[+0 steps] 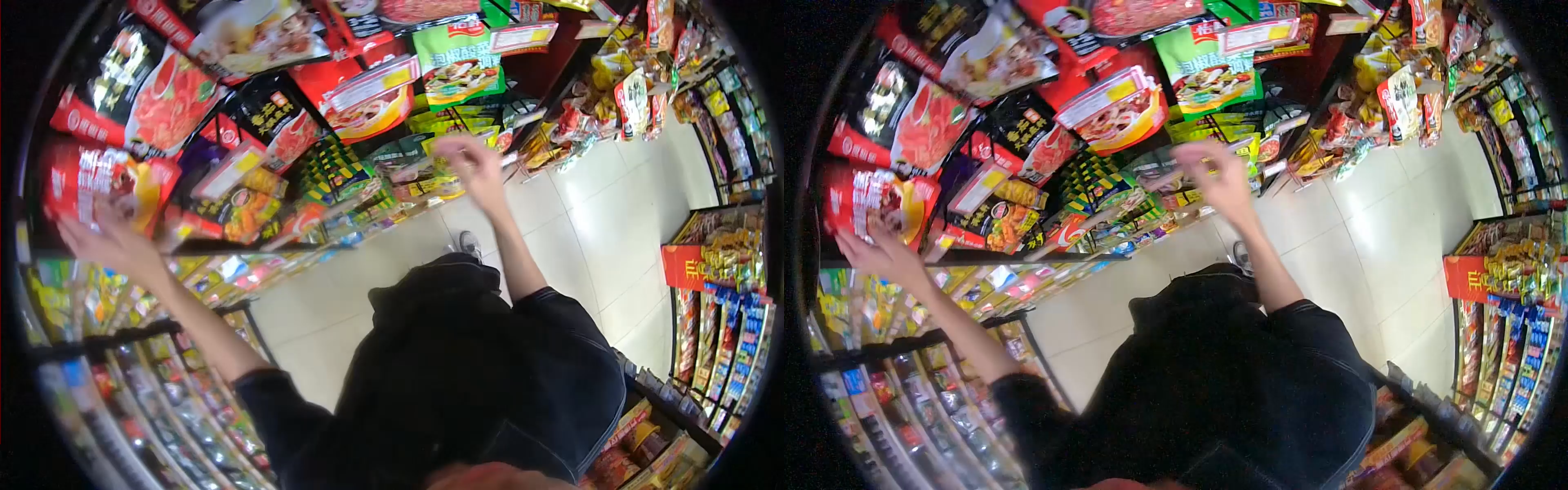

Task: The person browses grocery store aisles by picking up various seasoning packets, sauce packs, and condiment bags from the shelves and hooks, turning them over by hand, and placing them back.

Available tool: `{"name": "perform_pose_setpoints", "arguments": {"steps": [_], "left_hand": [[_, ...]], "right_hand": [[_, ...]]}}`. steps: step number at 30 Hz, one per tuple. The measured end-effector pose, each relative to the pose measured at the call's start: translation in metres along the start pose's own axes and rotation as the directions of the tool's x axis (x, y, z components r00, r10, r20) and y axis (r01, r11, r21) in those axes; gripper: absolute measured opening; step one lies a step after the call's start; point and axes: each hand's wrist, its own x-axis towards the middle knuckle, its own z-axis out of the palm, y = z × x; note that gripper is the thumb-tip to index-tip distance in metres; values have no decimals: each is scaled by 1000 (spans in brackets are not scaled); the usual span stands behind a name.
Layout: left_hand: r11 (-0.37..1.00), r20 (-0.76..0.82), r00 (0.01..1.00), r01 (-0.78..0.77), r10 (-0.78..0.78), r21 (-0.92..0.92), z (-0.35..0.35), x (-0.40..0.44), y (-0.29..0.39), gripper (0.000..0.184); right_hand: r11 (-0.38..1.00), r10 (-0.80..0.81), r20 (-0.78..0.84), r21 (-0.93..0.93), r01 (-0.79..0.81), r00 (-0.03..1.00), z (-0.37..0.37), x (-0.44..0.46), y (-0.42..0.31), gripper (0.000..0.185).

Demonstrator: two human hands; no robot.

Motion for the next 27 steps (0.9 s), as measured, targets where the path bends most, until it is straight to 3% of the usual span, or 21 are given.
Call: {"name": "perform_pose_setpoints", "arguments": {"steps": [1,2,3,5,7,8,9,11,13,14,17,21,25,27], "left_hand": [[937,-59,987,122,-149,-327,-2,-26,47,49],[945,-95,982,128,-164,-301,-11,-51,60,40],[961,-69,978,180,-198,-211,-20,-85,70,32],[878,36,995,103,-98,-467,-11,-140,132,29],[881,465,885,240,-27,-407,-11,-171,203,22],[823,572,820,309,25,-477,-5,-181,231,21],[703,662,749,456,27,-545,1,-177,259,29],[630,726,678,517,113,-580,7,-178,292,33],[566,769,632,601,95,-564,6,-186,311,30],[532,793,603,644,90,-550,5,-188,317,29],[561,815,578,661,44,-499,3,-189,320,26],[643,760,648,603,-51,-472,10,-188,309,29],[618,761,613,687,-211,-383,18,-175,293,21],[620,742,630,682,-228,-388,22,-162,292,19]], "right_hand": [[999,-11,-267,-38,1,964,-47,16,44,22],[999,26,-323,29,-18,946,-69,29,50,30],[994,93,-339,-27,-109,936,-84,44,42,42],[990,-11,-313,-137,-34,950,-104,84,52,66],[904,-170,-238,-424,55,956,-113,125,85,75],[963,-151,-174,-247,106,973,-112,142,97,78],[938,-32,-196,-345,-38,980,-107,144,90,75],[927,-104,-186,-374,27,977,-100,148,99,74],[878,80,-126,-460,-130,989,-102,143,84,74],[865,119,-73,-482,-139,990,-102,142,72,61],[952,-37,81,-299,60,996,-109,130,62,45],[984,137,186,89,-155,973,-136,106,33,30],[928,244,359,184,-325,901,-170,78,18,30],[919,216,376,233,-318,901,-184,64,25,31]]}}
